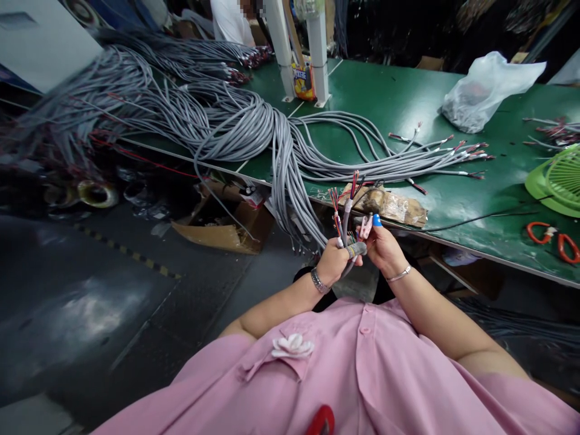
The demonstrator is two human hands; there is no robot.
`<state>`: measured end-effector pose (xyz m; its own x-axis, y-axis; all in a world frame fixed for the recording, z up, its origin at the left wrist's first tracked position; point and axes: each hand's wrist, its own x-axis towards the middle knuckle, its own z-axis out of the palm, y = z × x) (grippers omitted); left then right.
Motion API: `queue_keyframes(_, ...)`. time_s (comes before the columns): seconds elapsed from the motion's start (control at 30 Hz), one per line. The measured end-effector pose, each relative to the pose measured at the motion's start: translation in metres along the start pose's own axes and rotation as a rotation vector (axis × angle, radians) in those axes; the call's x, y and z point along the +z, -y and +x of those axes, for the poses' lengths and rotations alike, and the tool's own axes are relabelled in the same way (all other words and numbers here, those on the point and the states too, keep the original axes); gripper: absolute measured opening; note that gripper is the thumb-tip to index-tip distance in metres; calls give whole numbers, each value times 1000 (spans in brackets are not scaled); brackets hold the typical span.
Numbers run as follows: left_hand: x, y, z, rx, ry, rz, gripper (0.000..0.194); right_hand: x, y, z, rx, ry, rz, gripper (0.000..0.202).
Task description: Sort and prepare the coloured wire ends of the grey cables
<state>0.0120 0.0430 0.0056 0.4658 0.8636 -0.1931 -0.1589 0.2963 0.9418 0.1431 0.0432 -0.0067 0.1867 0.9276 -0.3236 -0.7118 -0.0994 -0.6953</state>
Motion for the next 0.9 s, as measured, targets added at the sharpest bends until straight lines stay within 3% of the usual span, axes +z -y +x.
queue_keyframes(0.2,0,-4,-2,-14,16,-17,37,-1,0,-2,55,-19,34,42)
queue_keyframes(0.37,-6,-7,-11,-22,27,34,37,-9,1,-4,161,37,36,53)
queue_keyframes(0.7,-24,-2,-27,-15,28,122,38,-28,-5,-7,217,34,3,41)
queue_keyframes(0.9,-28,2,-27,-66,104,-15,33,-35,-7,-18,192,-23,-214,36)
